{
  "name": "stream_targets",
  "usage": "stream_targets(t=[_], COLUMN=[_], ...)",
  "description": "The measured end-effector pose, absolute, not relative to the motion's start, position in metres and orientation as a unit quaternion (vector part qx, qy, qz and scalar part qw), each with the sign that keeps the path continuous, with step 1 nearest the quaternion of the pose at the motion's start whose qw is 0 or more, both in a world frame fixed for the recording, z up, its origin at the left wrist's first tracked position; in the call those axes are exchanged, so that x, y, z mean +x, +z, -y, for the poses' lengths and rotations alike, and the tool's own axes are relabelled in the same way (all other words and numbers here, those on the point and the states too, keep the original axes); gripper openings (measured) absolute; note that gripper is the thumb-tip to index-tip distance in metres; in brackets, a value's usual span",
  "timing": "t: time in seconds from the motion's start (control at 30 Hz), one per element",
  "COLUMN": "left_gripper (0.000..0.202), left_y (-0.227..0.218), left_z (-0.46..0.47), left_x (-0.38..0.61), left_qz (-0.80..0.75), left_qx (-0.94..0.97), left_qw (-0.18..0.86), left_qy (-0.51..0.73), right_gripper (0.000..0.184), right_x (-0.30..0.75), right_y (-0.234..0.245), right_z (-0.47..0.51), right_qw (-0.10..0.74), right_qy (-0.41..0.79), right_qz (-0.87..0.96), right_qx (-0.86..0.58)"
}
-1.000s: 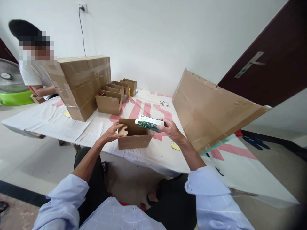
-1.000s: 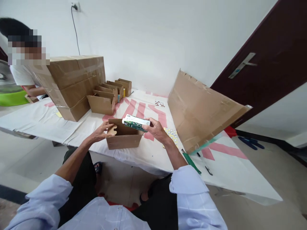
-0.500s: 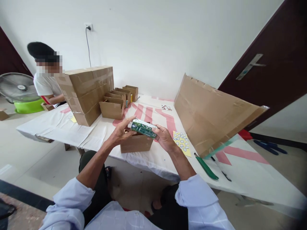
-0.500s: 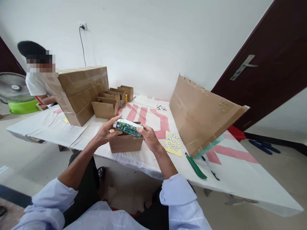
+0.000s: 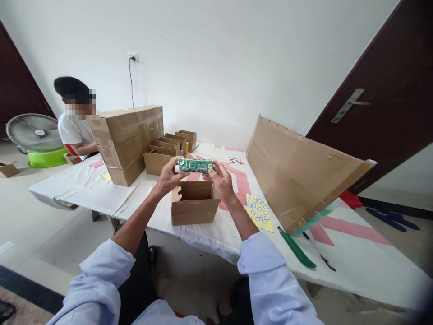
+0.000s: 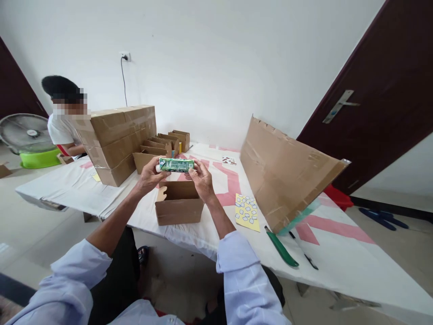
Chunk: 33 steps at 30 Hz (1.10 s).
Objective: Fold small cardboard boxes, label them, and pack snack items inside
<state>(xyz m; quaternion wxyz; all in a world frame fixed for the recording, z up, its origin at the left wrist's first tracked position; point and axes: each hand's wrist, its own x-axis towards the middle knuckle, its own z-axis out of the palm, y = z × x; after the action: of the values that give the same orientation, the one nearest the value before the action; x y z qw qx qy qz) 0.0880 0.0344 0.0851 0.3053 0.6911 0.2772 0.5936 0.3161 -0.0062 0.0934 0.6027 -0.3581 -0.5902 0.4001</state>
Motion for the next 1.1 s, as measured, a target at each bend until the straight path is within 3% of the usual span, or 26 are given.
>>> stream_targets(t=[0.3, 0.57, 0.8, 1.1], left_gripper=[0.053, 0.045, 0.047, 0.047], left_y=[0.079, 0.045, 0.031, 0.032], left_z=[-0.093, -0.122, -0.134, -0.159], left_x=[0.106, 0.114, 0.113, 0.111], left_qz=[-0.282, -0.368, -0.394, -0.443], left_qx=[0.688, 0.659, 0.651, 0.658], left_qw=[0.393, 0.476, 0.496, 0.496], left_qy=[0.541, 0.451, 0.418, 0.354], right_gripper=[0.081, 0.061, 0.046, 0.054], right_x=[0.349, 0.358, 0.350, 0.354], right_y=[0.090, 0.047, 0.024, 0.024], right_z=[-0.063, -0.077, -0.079, -0.081], right_qw=[0.575, 0.532, 0.544, 0.531], right_qy=[0.421, 0.446, 0.427, 0.390], right_qz=[0.576, 0.562, 0.521, 0.557], right_qx=[-0.400, -0.449, -0.500, -0.505])
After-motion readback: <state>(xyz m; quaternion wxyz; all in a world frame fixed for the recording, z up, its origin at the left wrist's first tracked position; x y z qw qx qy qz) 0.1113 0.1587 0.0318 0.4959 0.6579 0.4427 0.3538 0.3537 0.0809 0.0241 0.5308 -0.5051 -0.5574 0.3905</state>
